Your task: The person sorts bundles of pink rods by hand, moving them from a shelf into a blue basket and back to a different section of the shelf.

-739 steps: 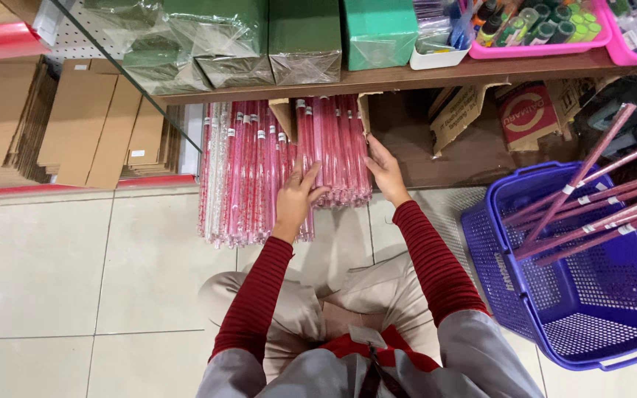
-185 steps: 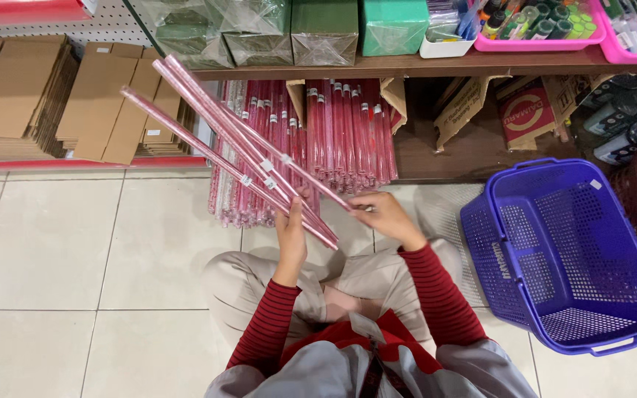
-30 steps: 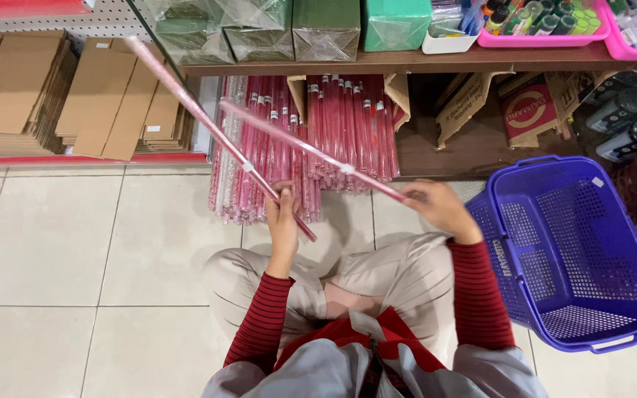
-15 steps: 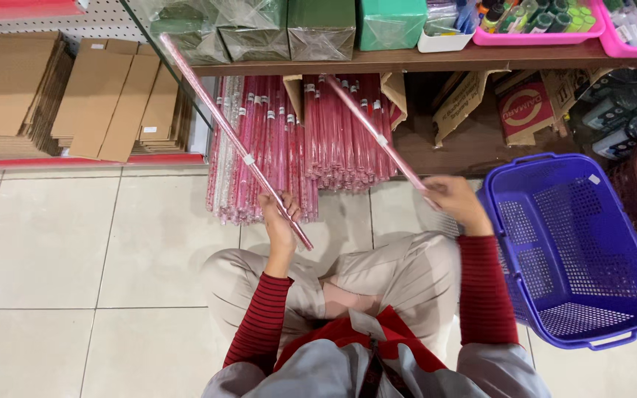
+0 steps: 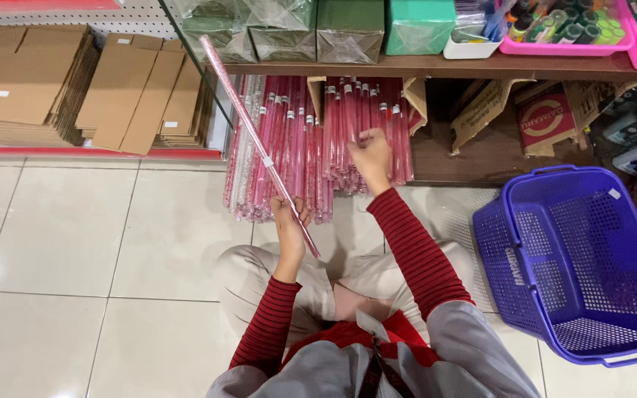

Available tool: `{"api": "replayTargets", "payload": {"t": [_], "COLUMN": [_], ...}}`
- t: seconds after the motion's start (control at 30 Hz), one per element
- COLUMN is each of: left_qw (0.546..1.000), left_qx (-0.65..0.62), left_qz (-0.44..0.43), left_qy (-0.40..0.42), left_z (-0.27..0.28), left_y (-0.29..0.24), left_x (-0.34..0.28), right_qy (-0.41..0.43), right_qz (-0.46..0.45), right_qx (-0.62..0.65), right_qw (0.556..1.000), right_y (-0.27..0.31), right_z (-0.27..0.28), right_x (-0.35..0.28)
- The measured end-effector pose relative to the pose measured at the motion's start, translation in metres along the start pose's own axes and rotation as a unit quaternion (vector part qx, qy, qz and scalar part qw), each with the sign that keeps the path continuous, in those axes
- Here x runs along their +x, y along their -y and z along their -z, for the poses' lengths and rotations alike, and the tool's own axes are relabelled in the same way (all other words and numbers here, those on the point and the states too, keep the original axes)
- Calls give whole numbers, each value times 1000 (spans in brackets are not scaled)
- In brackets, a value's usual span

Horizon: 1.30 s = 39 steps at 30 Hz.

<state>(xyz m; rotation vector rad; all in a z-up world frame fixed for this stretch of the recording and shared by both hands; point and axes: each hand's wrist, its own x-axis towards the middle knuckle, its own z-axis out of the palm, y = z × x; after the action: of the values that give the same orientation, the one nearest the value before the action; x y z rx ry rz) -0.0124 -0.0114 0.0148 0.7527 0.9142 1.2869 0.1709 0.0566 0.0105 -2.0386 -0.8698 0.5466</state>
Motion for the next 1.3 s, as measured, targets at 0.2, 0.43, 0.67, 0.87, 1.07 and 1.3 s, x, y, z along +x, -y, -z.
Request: {"api": "replayTargets", "payload": {"t": [0.2,0.43,0.67,0.87,1.07,1.3], "left_qw": [999,993,993,990,984,987], "left_qx": [32,100,83,89,98,87], "left_qz": [-29,-70,-80,-111,-149,-130], "left_qy": [3,-11,21,-1,-12,27], "left_z": [-8,-2,-10,-14,-25,-36], "left_y": [-17,-7,-16,-17,-14,-17], "left_x": [-8,-5,-10,-4,-4,-10], "right_qy": [15,34,158,351,361,352], "right_qz": [32,99,193,144,146,148], "right_qx": [-50,-47,89,142,209,158], "right_qw": [998,993,964,914,897,911], "right_y": [33,6,15,5,-11,1], "right_z": [4,-5,51,82,77,91], "right_x": [-11,3,-54,-101,-96,-95]}}
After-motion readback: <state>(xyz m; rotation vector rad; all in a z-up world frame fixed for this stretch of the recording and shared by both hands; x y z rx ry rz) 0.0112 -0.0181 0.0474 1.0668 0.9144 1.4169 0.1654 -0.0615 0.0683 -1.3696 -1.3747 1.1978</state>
